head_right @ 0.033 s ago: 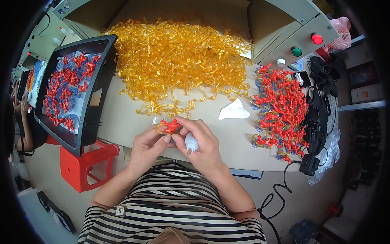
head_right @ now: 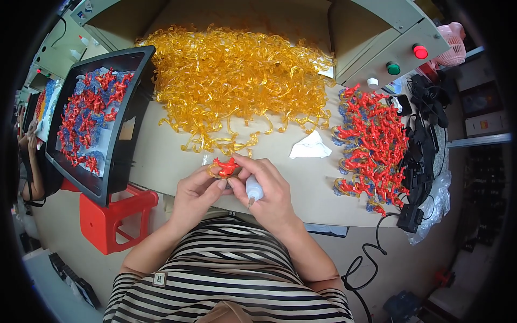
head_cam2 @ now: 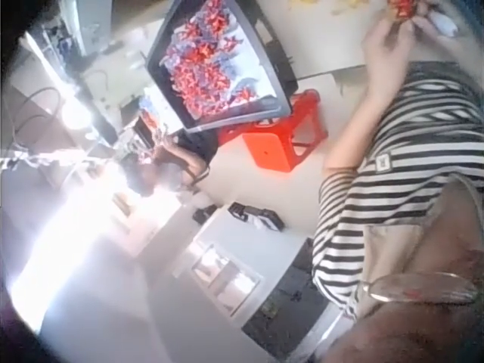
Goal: The person assembles small plastic toy parts by hand, joining components with glue applied from a glue bottle using a glue applicator.
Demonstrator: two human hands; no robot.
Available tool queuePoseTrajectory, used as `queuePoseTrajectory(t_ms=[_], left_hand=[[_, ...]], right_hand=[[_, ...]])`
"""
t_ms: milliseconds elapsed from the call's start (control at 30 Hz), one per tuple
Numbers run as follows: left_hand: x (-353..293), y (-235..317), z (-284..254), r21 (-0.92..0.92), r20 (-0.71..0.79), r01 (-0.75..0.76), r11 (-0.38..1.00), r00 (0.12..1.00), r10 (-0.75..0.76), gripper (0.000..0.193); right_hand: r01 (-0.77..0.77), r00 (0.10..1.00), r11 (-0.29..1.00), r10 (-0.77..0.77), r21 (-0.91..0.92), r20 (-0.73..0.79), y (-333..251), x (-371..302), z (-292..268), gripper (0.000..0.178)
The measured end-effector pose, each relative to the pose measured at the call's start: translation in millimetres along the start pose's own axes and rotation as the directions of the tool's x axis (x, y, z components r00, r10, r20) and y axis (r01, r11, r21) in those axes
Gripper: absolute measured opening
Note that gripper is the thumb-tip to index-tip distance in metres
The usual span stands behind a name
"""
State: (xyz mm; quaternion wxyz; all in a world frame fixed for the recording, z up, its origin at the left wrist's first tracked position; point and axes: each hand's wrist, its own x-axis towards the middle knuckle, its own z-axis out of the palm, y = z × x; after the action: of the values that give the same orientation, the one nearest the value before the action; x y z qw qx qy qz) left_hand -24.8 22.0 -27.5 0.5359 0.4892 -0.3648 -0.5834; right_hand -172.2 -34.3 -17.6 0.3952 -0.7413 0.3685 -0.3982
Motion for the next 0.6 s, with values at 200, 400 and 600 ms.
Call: queuePoseTrajectory(t_ms=[200,400,600], left_hand=[[-0.3,-2.9,0.3,0.040,-0.016,-0.037,0.999,0.999,0.038,0.024],[0.0,-2.6,0.2,0.059,-0.029,-0.052,0.997,0.998,0.054,0.024],[0.5,-2.0,-1.0,0.084,-0.029,-0.069,0.994,0.997,0.072,0.025]], right_hand=[[0.006,1.000,0.999,-0.005,0.031,-0.016,1.7,-3.1,1.5,0.041],[0.010,1.000,0.999,-0.010,0.037,-0.020,1.8,-2.7,2.1,0.042],[0.021,0.999,0.999,-0.020,0.040,-0.029,0.0,-1.5,1.7,0.043]])
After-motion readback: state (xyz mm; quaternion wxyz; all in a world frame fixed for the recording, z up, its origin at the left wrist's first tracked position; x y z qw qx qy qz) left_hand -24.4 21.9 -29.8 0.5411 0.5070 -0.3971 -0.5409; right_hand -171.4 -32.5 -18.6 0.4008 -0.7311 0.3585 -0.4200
